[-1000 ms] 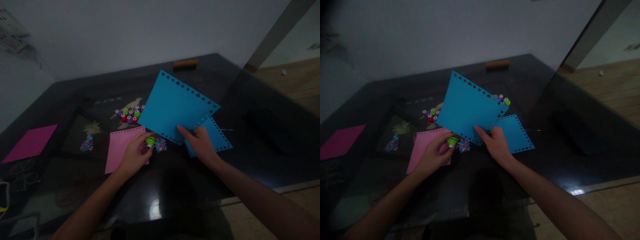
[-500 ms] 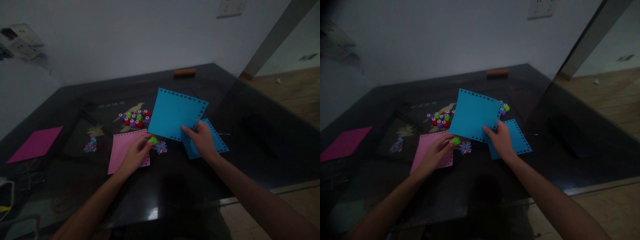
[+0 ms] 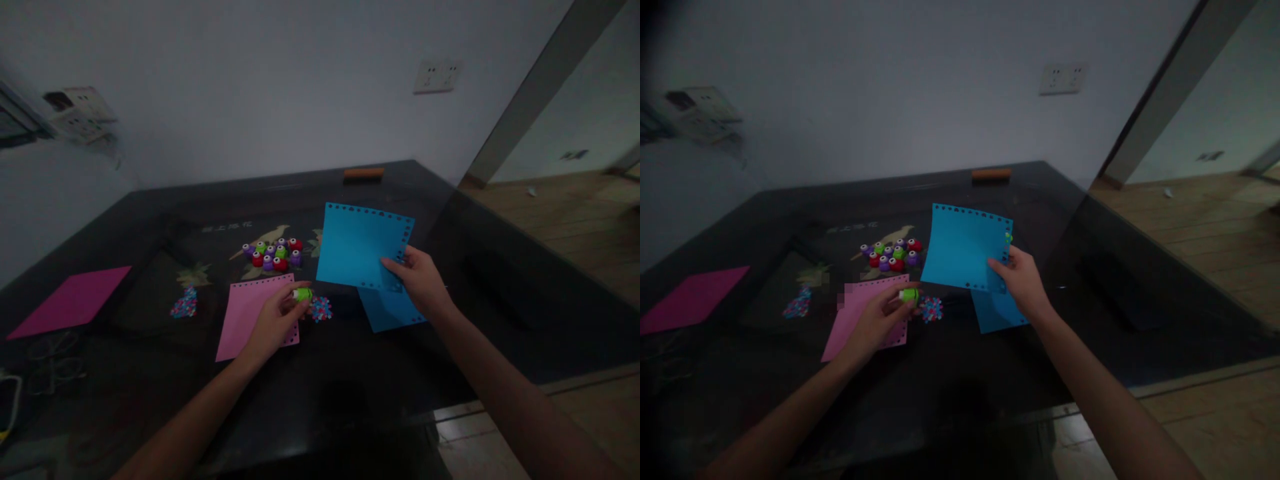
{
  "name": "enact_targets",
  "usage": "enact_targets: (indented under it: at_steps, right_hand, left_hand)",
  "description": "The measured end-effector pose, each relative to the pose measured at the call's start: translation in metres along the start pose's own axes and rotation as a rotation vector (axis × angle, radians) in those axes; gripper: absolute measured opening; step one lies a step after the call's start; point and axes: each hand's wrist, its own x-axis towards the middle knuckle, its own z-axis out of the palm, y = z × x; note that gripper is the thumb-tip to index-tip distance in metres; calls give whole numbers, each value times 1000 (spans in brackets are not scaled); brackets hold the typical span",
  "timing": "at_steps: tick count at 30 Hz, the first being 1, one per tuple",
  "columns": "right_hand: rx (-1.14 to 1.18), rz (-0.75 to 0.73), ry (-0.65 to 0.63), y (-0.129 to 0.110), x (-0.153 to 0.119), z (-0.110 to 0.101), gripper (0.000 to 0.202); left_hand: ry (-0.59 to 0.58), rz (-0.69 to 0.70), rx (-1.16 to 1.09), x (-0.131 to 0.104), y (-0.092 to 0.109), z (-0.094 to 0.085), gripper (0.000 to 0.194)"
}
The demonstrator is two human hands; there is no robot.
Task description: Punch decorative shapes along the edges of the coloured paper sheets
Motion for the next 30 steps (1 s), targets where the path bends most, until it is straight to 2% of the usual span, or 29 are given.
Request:
enact_targets:
  at_steps: [4, 8, 13, 18, 21, 25, 30]
  right_hand:
    - [37, 7, 46, 1, -3, -31, 51]
    - [71, 163, 79, 13, -9, -58, 41]
    - [28, 305, -19, 14, -14, -68, 34]
    - [-101, 311, -178, 8, -18, -64, 30]
    - [-162, 270, -249, 8, -21, -64, 26]
    - [-207, 236, -282, 8, -21, -66, 23]
    - [-205, 200, -297, 11, -19, -69, 24]
  left_hand:
    - [18, 21, 53, 3, -2, 0, 41]
    - [22, 45, 97, 7, 5, 2, 34]
    - [23, 126, 144, 23, 23, 5, 32]
    - [33, 244, 194, 75, 38, 19, 35]
    - [21, 289, 415, 116, 41, 38, 33]
    - [-9, 268, 503, 163, 35, 68, 30]
    - [-20, 250, 625, 199, 19, 93, 26]
